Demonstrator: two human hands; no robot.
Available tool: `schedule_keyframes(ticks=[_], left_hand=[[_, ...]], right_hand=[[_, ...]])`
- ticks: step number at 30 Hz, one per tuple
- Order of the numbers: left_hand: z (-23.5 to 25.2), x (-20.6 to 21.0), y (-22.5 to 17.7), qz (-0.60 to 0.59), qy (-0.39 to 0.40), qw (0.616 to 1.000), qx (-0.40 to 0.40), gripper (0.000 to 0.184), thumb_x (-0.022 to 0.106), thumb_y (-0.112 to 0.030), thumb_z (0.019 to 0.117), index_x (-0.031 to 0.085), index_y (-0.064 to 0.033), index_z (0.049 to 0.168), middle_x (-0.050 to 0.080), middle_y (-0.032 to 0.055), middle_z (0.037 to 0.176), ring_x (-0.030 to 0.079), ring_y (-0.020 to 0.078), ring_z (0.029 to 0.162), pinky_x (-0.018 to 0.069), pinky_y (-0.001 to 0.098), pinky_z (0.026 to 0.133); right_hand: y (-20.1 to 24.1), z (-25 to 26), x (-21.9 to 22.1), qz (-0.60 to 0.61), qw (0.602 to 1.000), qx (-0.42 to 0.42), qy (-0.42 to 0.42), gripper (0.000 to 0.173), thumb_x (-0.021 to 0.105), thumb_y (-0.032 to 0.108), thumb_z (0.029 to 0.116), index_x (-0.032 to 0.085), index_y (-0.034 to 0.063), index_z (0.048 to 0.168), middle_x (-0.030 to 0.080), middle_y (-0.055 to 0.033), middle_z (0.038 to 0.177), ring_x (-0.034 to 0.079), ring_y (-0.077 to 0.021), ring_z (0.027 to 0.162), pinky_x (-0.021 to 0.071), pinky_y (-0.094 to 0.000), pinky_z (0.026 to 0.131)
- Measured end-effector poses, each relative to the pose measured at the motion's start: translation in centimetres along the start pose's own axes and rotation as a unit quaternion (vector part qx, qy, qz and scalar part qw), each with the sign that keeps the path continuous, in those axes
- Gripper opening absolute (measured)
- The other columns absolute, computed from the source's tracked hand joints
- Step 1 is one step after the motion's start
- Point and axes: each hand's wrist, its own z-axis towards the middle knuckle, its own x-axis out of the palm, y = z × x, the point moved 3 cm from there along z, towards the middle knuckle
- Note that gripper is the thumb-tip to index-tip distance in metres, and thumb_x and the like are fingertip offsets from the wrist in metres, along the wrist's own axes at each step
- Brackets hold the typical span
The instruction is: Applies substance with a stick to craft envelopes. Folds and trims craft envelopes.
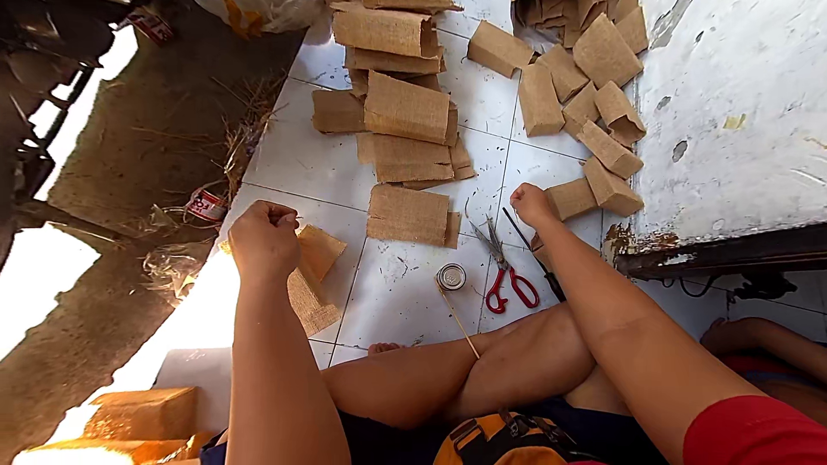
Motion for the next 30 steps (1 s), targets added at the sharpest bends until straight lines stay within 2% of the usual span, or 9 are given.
schedule_keyframes(ticks=[3, 7, 15, 18, 21, 23, 25, 28, 30], left_hand=[[0.1, -0.2, 0.1, -0.018, -0.002, 1.0, -0.007, 0.025, 0.052, -0.009, 0.102, 0.063, -0.0006, 0.123, 0.068, 0.0222, 0.112, 0.064, 0.0369, 0.104, 0.0454, 0.0607, 0.093], [0.0, -0.1, 0.1, -0.045, -0.01, 0.999, -0.011, 0.032, 0.052, -0.007, 0.0954, 0.061, -0.0038, 0.126, 0.069, 0.0187, 0.106, 0.065, 0.0352, 0.098, 0.0469, 0.06, 0.085], [1.0, 0.8, 1.2, -0.027, 0.019, 0.999, -0.038, 0.022, 0.054, -0.017, 0.0989, 0.068, -0.0063, 0.112, 0.069, 0.0166, 0.096, 0.065, 0.0354, 0.093, 0.0451, 0.0634, 0.083], [1.6, 1.4, 1.8, -0.102, -0.065, 0.993, -0.006, 0.041, 0.054, -0.009, 0.0982, 0.056, -0.0057, 0.139, 0.067, 0.0211, 0.12, 0.067, 0.0331, 0.101, 0.0513, 0.0546, 0.087], [2.2, 0.6, 1.5, -0.173, -0.081, 0.978, 0.08, 0.117, 0.062, 0.013, 0.0742, -0.007, -0.0141, 0.164, -0.015, 0.0226, 0.168, 0.011, 0.0349, 0.156, 0.0324, 0.0461, 0.118], [2.2, 0.4, 1.4, -0.17, -0.118, 0.975, 0.085, 0.127, 0.068, 0.013, 0.0666, -0.007, -0.0149, 0.165, -0.026, 0.0207, 0.165, -0.003, 0.0363, 0.156, 0.0276, 0.049, 0.119], [2.2, 0.3, 1.7, -0.174, -0.138, 0.973, 0.068, 0.119, 0.07, 0.007, 0.073, -0.002, -0.0141, 0.165, -0.011, 0.0238, 0.168, 0.008, 0.0368, 0.155, 0.0289, 0.047, 0.119], [2.3, 0.0, 1.8, -0.204, -0.168, 0.964, 0.023, 0.081, 0.067, -0.016, 0.095, 0.023, -0.01, 0.162, 0.056, 0.0194, 0.141, 0.062, 0.0247, 0.119, 0.0499, 0.0405, 0.1], [2.4, 0.1, 2.0, -0.207, -0.192, 0.959, 0.034, 0.071, 0.056, -0.007, 0.0944, 0.029, -0.0098, 0.16, 0.068, 0.0105, 0.122, 0.066, 0.015, 0.105, 0.0516, 0.0347, 0.093]], right_hand=[[-0.1, -1.3, 1.5, -0.041, 0.993, 0.017, 0.105, 0.021, 0.06, 0.003, 0.0981, 0.069, -0.0013, 0.117, 0.07, -0.0224, 0.102, 0.068, -0.0344, 0.086, 0.0554, -0.0542, 0.081], [-0.2, -2.6, 3.8, -0.172, 0.973, 0.075, 0.135, 0.024, 0.059, 0.012, 0.1006, 0.07, -0.0067, 0.112, 0.067, -0.027, 0.117, 0.067, -0.0405, 0.106, 0.0519, -0.0598, 0.094], [-0.3, -2.8, 5.5, -0.144, 0.977, 0.101, 0.123, 0.021, 0.071, 0.01, 0.0897, 0.071, -0.0061, 0.103, 0.069, -0.0252, 0.109, 0.07, -0.038, 0.099, 0.0543, -0.0597, 0.088], [-1.4, -2.2, 6.4, -0.086, 0.982, 0.106, 0.132, 0.028, 0.073, 0.014, 0.0918, 0.068, -0.0053, 0.112, 0.069, -0.0239, 0.109, 0.071, -0.0347, 0.092, 0.0564, -0.0541, 0.086], [-0.8, -2.5, 6.3, -0.117, 0.984, 0.074, 0.117, 0.03, 0.075, 0.014, 0.0901, 0.067, -0.0047, 0.112, 0.068, -0.0258, 0.109, 0.07, -0.0388, 0.095, 0.0555, -0.0583, 0.085], [0.9, -3.3, 5.3, -0.172, 0.978, 0.051, 0.101, 0.027, 0.072, 0.012, 0.0905, 0.068, -0.0051, 0.111, 0.067, -0.0282, 0.115, 0.066, -0.0441, 0.11, 0.0506, -0.0652, 0.091], [3.6, -4.1, 4.3, -0.191, 0.977, -0.001, 0.095, 0.025, 0.064, 0.01, 0.096, 0.069, -0.0051, 0.114, 0.067, -0.0291, 0.119, 0.063, -0.0461, 0.116, 0.0487, -0.0666, 0.095], [9.6, -5.0, 3.2, 0.066, 0.98, -0.176, 0.059, 0.036, 0.048, 0.014, 0.1077, 0.057, -0.0008, 0.14, 0.064, -0.0235, 0.131, 0.066, -0.0335, 0.118, 0.0535, -0.0509, 0.101], [13.2, -5.1, 3.3, 0.204, 0.939, -0.266, 0.078, 0.06, 0.044, 0.025, 0.1095, 0.023, 0.0088, 0.164, 0.03, -0.02, 0.165, 0.039, -0.029, 0.149, 0.0365, -0.0455, 0.121]])
